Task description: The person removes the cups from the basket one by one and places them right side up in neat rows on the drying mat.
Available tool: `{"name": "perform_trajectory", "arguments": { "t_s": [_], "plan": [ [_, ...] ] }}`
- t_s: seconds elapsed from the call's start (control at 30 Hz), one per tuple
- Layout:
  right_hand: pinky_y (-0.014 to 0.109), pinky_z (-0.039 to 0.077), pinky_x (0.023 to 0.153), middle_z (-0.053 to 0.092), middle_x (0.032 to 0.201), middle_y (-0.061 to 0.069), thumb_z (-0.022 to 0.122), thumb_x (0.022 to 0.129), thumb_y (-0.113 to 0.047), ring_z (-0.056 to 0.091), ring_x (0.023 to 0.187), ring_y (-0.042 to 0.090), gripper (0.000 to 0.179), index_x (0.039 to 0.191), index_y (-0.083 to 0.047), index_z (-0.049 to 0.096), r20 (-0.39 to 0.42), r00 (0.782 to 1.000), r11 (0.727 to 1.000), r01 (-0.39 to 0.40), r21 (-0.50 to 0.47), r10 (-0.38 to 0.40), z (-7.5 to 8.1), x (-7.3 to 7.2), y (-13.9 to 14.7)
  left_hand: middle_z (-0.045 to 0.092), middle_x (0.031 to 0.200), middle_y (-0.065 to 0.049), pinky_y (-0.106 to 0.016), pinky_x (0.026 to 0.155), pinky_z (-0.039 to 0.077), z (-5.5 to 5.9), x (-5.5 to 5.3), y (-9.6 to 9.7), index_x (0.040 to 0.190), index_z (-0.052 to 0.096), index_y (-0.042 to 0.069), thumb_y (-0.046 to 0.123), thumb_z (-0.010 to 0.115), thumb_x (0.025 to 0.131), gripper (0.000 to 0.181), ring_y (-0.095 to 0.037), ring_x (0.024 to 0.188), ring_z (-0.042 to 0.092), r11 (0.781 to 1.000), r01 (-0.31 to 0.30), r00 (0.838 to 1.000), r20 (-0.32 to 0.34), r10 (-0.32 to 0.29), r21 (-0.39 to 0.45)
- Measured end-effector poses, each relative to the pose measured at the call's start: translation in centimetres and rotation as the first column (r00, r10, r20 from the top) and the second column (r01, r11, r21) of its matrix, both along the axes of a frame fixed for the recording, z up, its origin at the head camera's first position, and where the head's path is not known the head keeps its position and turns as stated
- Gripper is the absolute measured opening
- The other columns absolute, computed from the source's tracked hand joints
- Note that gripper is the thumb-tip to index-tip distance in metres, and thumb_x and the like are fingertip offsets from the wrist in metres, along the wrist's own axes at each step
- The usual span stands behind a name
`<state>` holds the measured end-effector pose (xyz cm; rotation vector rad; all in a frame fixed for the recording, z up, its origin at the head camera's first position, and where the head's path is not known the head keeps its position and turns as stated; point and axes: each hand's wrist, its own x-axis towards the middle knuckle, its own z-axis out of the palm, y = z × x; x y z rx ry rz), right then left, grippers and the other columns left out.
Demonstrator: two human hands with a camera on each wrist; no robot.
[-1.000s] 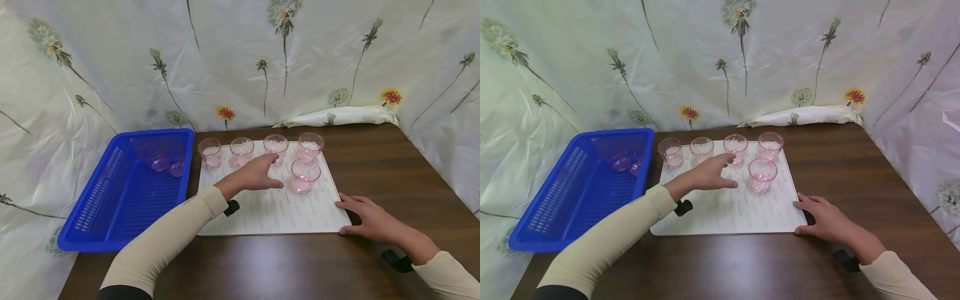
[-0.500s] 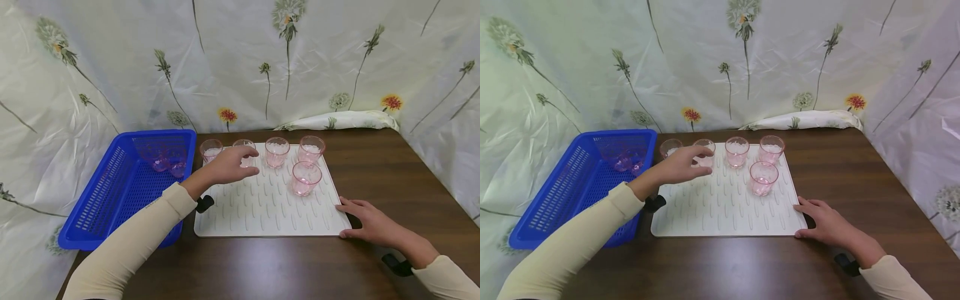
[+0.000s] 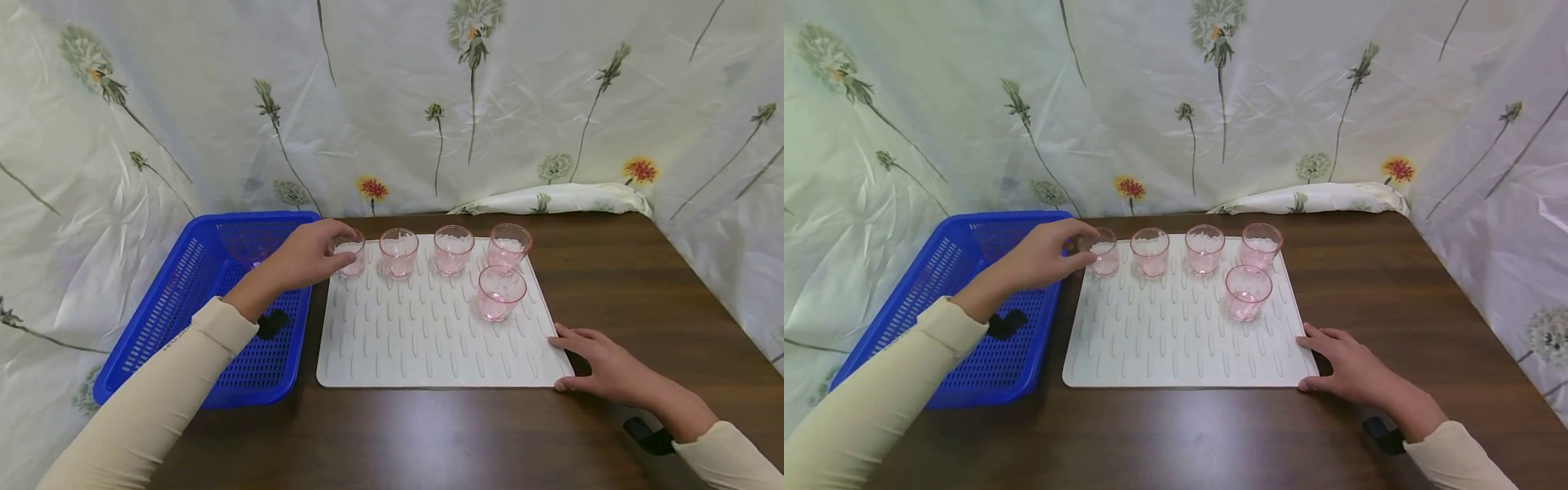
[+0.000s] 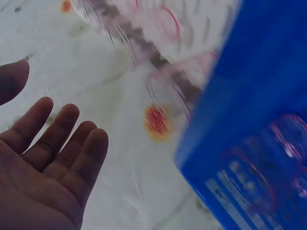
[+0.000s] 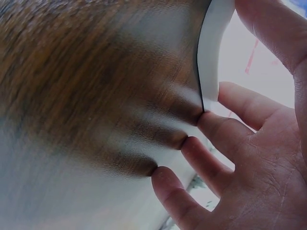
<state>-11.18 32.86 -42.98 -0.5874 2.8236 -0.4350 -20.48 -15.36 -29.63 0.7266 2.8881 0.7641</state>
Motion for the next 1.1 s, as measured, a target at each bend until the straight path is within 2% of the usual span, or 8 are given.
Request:
{"name": "perform_trajectory", "arguments": {
  "t_s": [0.1,0.17,0.37,0.47,0.6,0.77,0.87,1.1],
  "plan": [
    [0.063,0.046,0.094,0.045,0.149,0.029,0.082,0.074,-0.048,0.045,0.127,0.047,0.081,0.137,-0.003,0.058,0.0,1.0,1.0,0.001,-0.002,-0.001,-0.1,0.0,0.0,0.061,0.136,-0.015,-0.05,0.099,0.049,-0.1,-0.7,-2.3,0.135,0.057,0.005,0.025,0.06,0.098,0.042,-0.035,0.117,0.06,0.998,-0.069,0.997,0.021,0.069,0.003],
    [0.063,0.046,0.094,0.045,0.149,0.029,0.082,0.074,-0.048,0.045,0.127,0.047,0.081,0.137,-0.003,0.058,-0.003,1.0,1.0,0.003,-0.003,-0.003,-0.1,0.0,0.0,0.058,0.139,-0.018,-0.052,0.104,0.046,-0.2,-1.2,-3.8,0.138,0.055,0.004,0.024,0.059,0.099,0.044,-0.037,0.126,0.055,0.992,-0.125,0.992,0.031,0.125,0.014],
    [0.064,0.046,0.094,0.045,0.149,0.029,0.082,0.074,-0.049,0.045,0.128,0.047,0.082,0.137,-0.003,0.058,-0.001,1.0,1.0,0.003,-0.006,-0.003,-0.3,0.0,0.1,0.053,0.144,-0.022,-0.056,0.109,0.042,-1.2,-2.4,-7.9,0.14,0.051,0.001,0.025,0.056,0.1,0.047,-0.041,0.132,0.051,0.962,-0.27,0.963,0.034,0.269,0.03],
    [0.064,0.046,0.094,0.045,0.149,0.029,0.081,0.074,-0.051,0.045,0.128,0.046,0.083,0.137,-0.004,0.058,0.003,1.0,1.0,0.007,-0.006,-0.006,-0.4,0.0,0.1,0.052,0.145,-0.024,-0.057,0.109,0.041,-1.9,-3.0,-9.9,0.142,0.048,0.001,0.024,0.055,0.1,0.048,-0.042,0.133,0.049,0.941,-0.337,0.941,0.04,0.336,0.019],
    [0.064,0.046,0.095,0.045,0.149,0.029,0.081,0.074,-0.052,0.044,0.128,0.046,0.083,0.137,-0.004,0.058,0.003,1.0,1.0,0.011,-0.003,-0.011,-0.3,-0.1,0.2,0.047,0.149,-0.026,-0.059,0.11,0.038,-3.2,-3.9,-12.6,0.147,0.042,0.001,0.026,0.053,0.101,0.053,-0.044,0.137,0.044,0.91,-0.414,0.907,0.082,0.412,0.006],
    [0.064,0.046,0.094,0.045,0.149,0.03,0.081,0.074,-0.05,0.045,0.128,0.047,0.082,0.137,-0.003,0.058,-0.008,1.0,1.0,-0.002,-0.005,0.002,-0.2,-0.1,0.0,0.043,0.147,-0.032,-0.061,0.11,0.037,-4.8,-3.8,-16.2,0.148,0.037,-0.005,0.028,0.051,0.1,0.06,-0.048,0.134,0.042,0.862,-0.507,0.856,0.129,0.501,0.015],
    [0.063,0.046,0.094,0.045,0.149,0.03,0.081,0.074,-0.051,0.045,0.128,0.047,0.083,0.137,-0.003,0.058,-0.001,1.0,1.0,-0.003,0.001,0.003,-0.2,-0.1,0.0,0.042,0.146,-0.035,-0.061,0.111,0.035,-5.2,-3.5,-17.3,0.147,0.035,-0.008,0.03,0.052,0.1,0.063,-0.049,0.134,0.041,0.846,-0.532,0.838,0.16,0.521,0.028],
    [0.064,0.046,0.094,0.045,0.148,0.03,0.081,0.073,-0.05,0.045,0.128,0.047,0.082,0.137,-0.003,0.058,0.001,1.0,1.0,0.0,0.0,0.0,-0.2,0.0,-0.1,0.034,0.153,-0.034,-0.062,0.116,0.03,-5.5,-3.5,-17.3,0.155,0.017,-0.007,0.038,0.055,0.099,0.081,-0.051,0.142,0.032,0.877,-0.479,0.834,0.29,0.469,-0.039]
  ]
}}
